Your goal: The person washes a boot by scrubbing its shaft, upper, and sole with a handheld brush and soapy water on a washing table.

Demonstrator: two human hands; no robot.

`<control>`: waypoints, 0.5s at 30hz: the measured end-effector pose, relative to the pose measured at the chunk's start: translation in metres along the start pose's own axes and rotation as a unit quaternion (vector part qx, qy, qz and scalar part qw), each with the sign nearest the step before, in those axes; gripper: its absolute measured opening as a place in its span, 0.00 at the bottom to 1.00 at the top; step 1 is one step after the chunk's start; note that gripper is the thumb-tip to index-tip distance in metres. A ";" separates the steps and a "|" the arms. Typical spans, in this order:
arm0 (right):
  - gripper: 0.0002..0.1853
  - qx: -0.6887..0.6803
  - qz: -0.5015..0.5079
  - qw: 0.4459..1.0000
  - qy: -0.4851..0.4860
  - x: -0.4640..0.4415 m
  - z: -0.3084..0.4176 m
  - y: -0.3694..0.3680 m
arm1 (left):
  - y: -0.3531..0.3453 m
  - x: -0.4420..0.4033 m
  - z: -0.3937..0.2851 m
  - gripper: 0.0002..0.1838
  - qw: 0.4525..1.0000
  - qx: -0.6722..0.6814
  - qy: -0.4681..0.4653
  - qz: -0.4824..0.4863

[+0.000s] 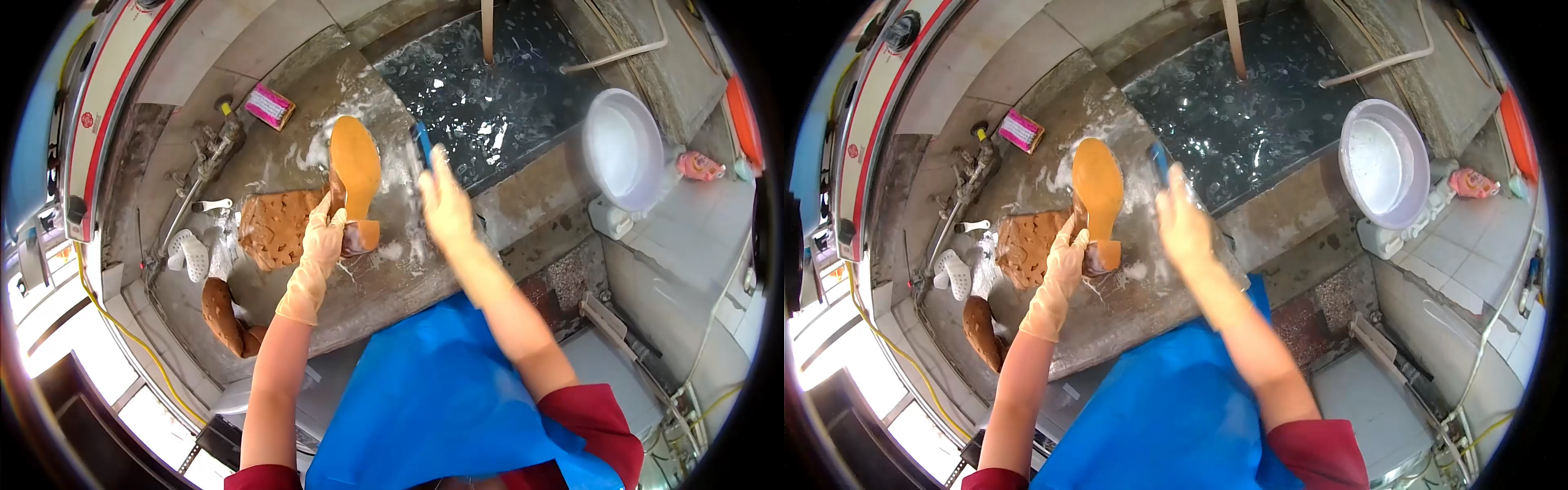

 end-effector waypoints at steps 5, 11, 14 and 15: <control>0.31 0.230 0.017 0.967 -0.110 -0.123 -0.077 0.034 | 0.007 0.002 -0.064 0.41 0.976 -0.183 -0.110 -0.036; 0.28 0.415 0.165 0.890 -0.091 -0.147 -0.134 0.027 | -0.014 -0.026 -0.079 0.45 0.971 -0.143 -0.188 -0.030; 0.26 0.271 0.074 0.959 -0.050 -0.101 -0.075 0.059 | -0.019 -0.030 -0.079 0.43 0.985 -0.131 -0.108 0.000; 0.27 0.206 0.065 0.976 -0.039 -0.079 -0.052 0.066 | -0.020 -0.029 -0.075 0.42 0.986 -0.080 -0.146 0.004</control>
Point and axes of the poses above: each hand's wrist, its own x-axis away from the middle knuckle, its own y-axis out of the back of the hand, z = x × y, the point moved 7 cm from there along -x, towards the middle knuckle, and after that the axes turned 8 degrees about -y, right-handed, at the moved point
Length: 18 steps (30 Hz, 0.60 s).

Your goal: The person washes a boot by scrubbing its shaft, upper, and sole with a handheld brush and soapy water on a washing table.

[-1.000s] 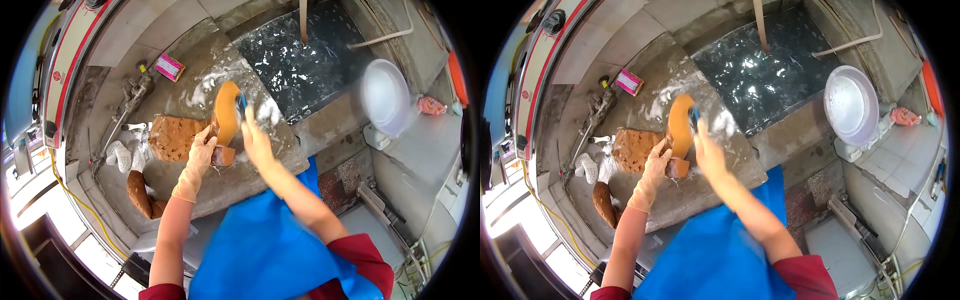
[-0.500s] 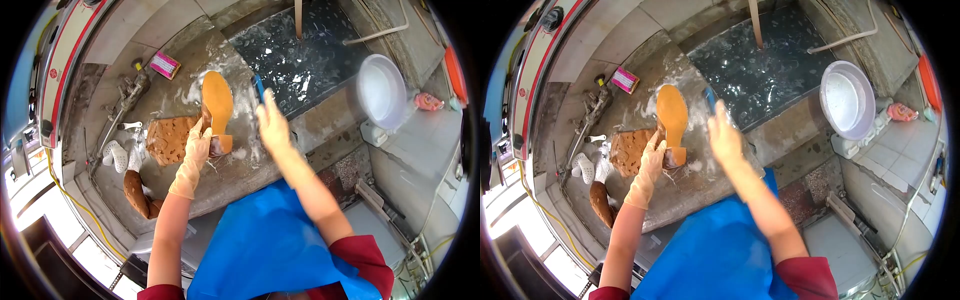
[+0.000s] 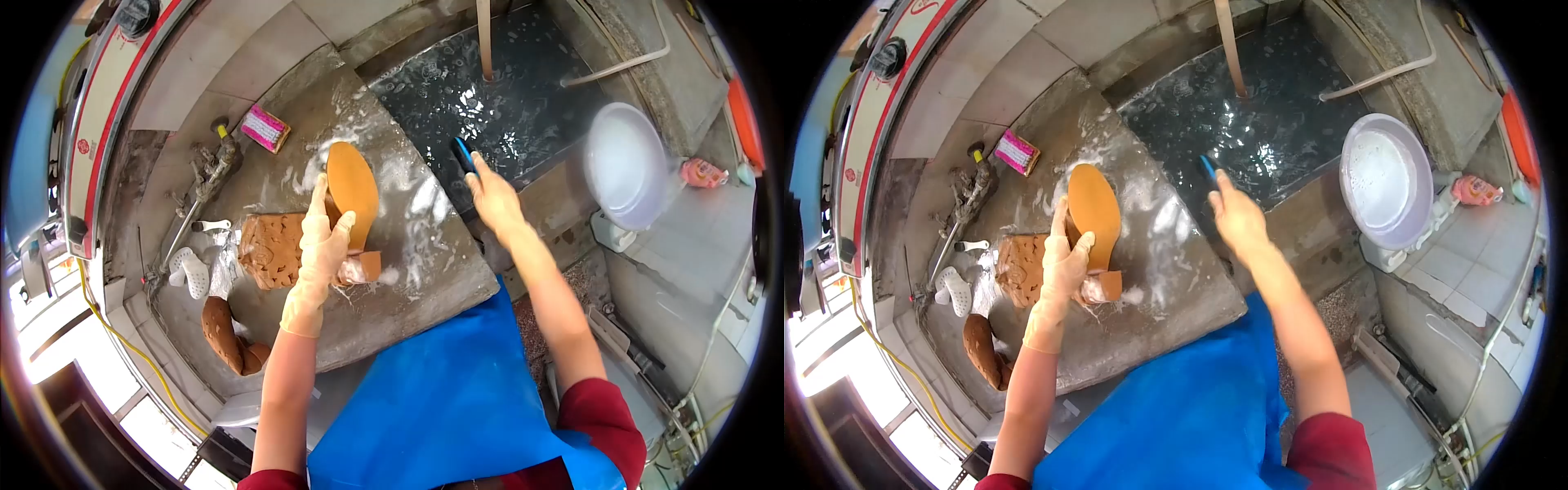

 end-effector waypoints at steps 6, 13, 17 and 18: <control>0.29 -0.109 0.178 0.967 0.145 0.087 0.117 -0.064 | -0.010 0.006 -0.015 0.36 0.998 0.034 0.045 0.015; 0.28 -0.230 0.010 0.955 0.187 0.040 0.147 -0.073 | -0.013 0.005 0.030 0.33 0.996 0.078 0.030 0.018; 0.28 -0.124 0.064 0.976 0.165 0.072 0.122 -0.073 | -0.015 0.012 0.045 0.32 0.975 0.207 0.087 0.001; 0.27 -0.143 0.030 0.976 0.162 0.041 0.123 -0.076 | -0.015 0.010 0.044 0.32 0.976 0.206 0.072 0.004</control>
Point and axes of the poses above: each hand's wrist, its own x-axis away from the middle knuckle, its own y-axis out of the back of the hand, z = x × y, the point moved 7 cm from there along -x, towards the middle knuckle, and after that the axes turned 8 degrees about -y, right-handed, at the moved point
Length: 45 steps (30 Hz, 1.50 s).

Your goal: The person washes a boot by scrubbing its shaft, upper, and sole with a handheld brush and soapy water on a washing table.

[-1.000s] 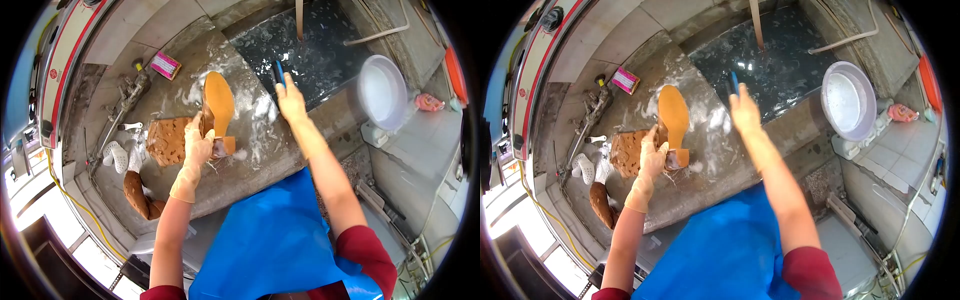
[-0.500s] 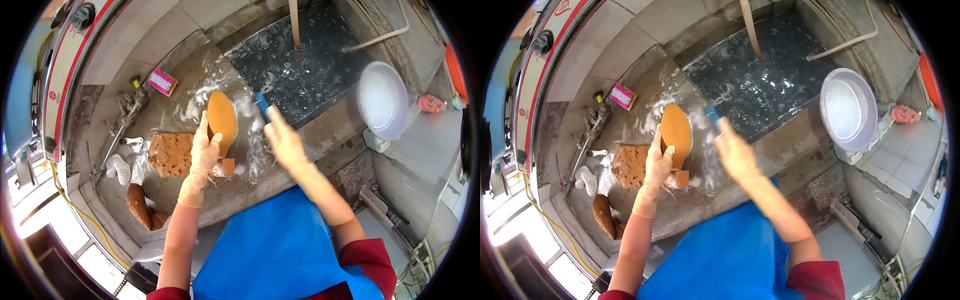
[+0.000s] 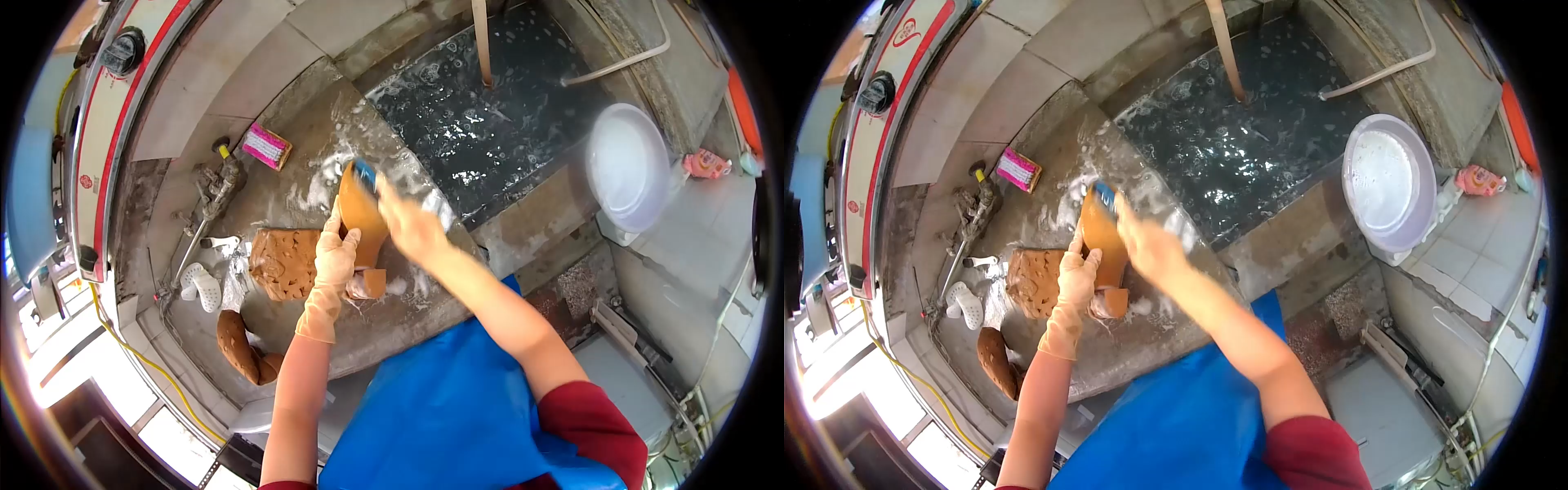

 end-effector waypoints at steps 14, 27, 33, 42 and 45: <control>0.30 -0.066 0.023 0.992 -0.104 0.071 0.004 -0.007 | -0.003 -0.004 -0.003 0.35 0.998 0.057 -0.004 0.024; 0.25 0.172 -0.273 0.899 -0.296 0.098 -0.152 0.336 | -0.005 -0.006 -0.006 0.35 0.997 0.053 -0.053 0.022; 0.29 0.281 -0.137 0.869 -0.383 0.080 -0.254 0.367 | -0.009 -0.003 -0.013 0.35 0.995 0.086 -0.047 0.011; 0.27 0.067 -0.202 0.966 -0.147 0.125 -0.088 0.270 | -0.021 0.020 -0.043 0.35 0.988 -0.099 -0.116 -0.028; 0.26 -0.061 -0.041 0.992 -0.099 0.103 -0.031 0.148 | -0.018 0.012 -0.026 0.36 0.997 -0.042 -0.068 -0.017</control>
Point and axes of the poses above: each hand's wrist, its own x-axis away from the middle knuckle, its own y-axis out of the back of the hand, z = x × y, the point moved 7 cm from there along -x, towards the middle knuckle, and after that the axes turned 8 degrees about -y, right-handed, at the moved point
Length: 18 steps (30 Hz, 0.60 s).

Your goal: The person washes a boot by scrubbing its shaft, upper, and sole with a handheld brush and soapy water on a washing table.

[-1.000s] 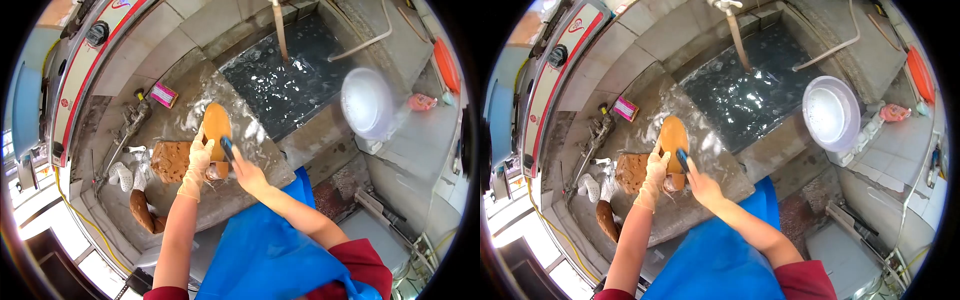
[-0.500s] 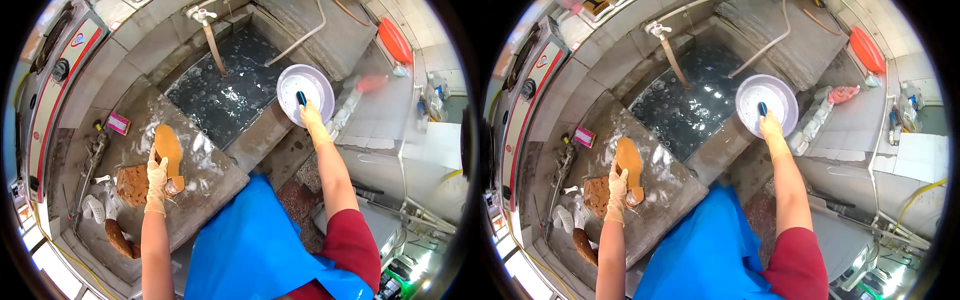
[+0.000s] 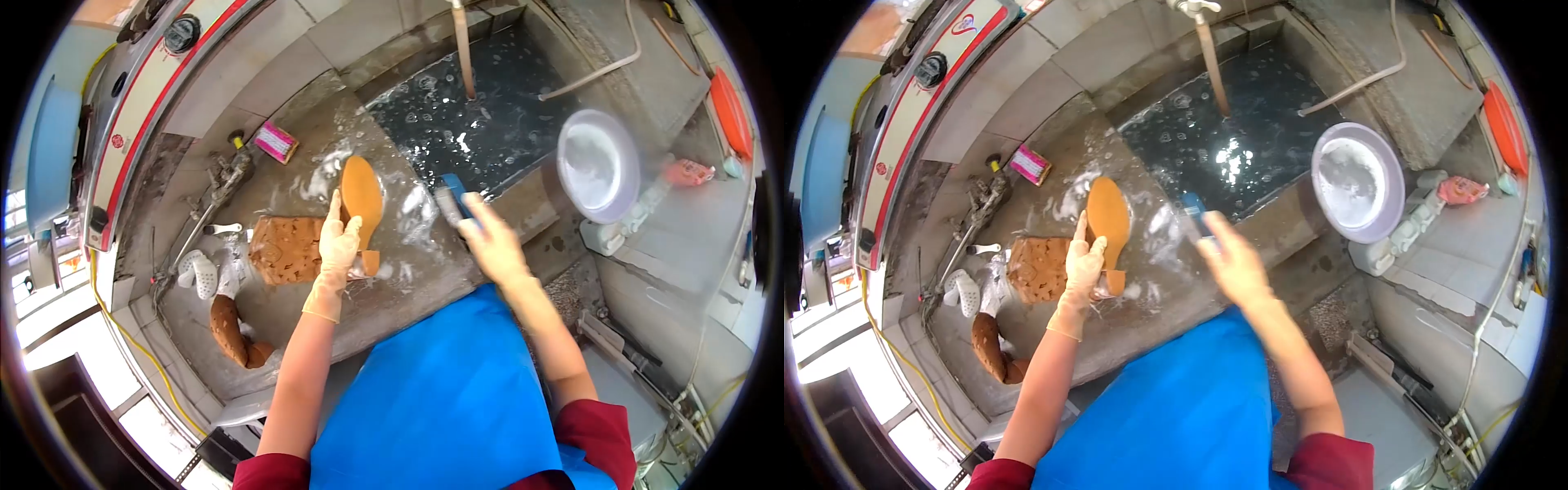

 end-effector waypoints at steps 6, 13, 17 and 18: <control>0.25 0.098 0.135 0.984 0.062 -0.081 0.076 -0.148 | 0.008 -0.004 0.021 0.36 0.998 0.033 0.049 0.008; 0.26 0.121 0.129 0.983 0.047 -0.057 0.063 -0.162 | 0.005 -0.001 0.011 0.37 0.989 0.095 0.112 -0.008; 0.27 0.154 0.122 0.980 0.019 -0.138 0.085 -0.161 | 0.010 -0.004 0.016 0.36 0.999 -0.002 0.021 -0.036; 0.25 0.139 0.092 0.986 0.026 -0.161 0.081 -0.164 | 0.009 -0.004 0.014 0.36 0.999 -0.002 0.022 -0.038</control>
Point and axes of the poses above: each hand's wrist, its own x-axis away from the middle knuckle, its own y-axis out of the back of the hand, z = x × y, the point moved 7 cm from there along -x, towards the middle knuckle, and after that the axes turned 8 degrees about -y, right-handed, at the moved point
